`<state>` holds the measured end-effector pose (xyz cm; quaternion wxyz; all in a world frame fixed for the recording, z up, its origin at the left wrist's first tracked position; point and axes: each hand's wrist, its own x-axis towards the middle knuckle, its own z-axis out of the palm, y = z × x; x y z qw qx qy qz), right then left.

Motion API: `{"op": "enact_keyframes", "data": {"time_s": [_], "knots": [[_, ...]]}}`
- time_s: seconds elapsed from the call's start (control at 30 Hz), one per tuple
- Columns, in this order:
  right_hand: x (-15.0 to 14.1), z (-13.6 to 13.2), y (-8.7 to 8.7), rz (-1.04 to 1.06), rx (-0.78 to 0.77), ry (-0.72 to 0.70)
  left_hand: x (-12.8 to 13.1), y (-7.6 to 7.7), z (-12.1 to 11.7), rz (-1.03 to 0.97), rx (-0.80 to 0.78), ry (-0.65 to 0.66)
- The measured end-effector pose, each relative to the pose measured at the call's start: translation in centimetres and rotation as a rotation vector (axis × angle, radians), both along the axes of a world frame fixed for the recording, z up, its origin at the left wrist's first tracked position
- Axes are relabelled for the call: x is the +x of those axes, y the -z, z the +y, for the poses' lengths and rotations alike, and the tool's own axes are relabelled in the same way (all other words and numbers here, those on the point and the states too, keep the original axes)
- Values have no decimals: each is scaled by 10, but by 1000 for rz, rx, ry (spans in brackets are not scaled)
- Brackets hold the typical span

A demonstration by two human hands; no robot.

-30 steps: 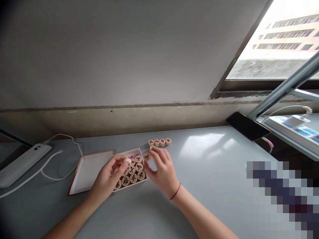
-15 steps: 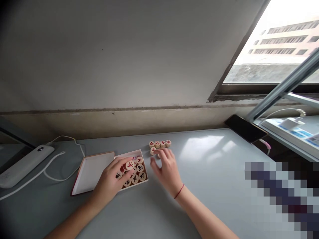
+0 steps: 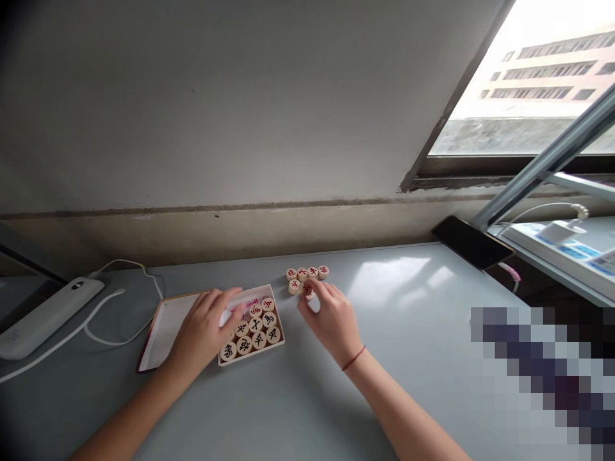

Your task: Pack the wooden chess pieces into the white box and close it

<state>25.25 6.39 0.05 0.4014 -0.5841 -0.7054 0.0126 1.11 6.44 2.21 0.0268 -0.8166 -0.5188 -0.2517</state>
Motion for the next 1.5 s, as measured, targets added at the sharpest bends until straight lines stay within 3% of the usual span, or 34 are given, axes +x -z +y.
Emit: {"op": "enact_keyframes", "data": {"time_s": [0.1,0.2,0.47,0.87,1.0,1.1,1.3,1.5], "knots": [[16,11,7,-193,-116,93,-17,5,12,30,-208,-177],[18,12,10,-286,-201,78,-23,7,17,32,-378,-249],[16,14,20,-297,-169,47,-15,2,19,131,-507,-355],[16,23,30,-291,-79,60,-15,7,26,115,-469,-354],[10,17,22,-256,26,74,-12,7,20,150,-232,-318],[-2,7,12,-193,73,-37,-3,4,13,192,-104,-218],[-34,-14,5,-197,-43,-404,23,1,4,225,-214,-83],[-42,-17,11,-290,-52,-420,27,6,0,158,-256,-92]]}}
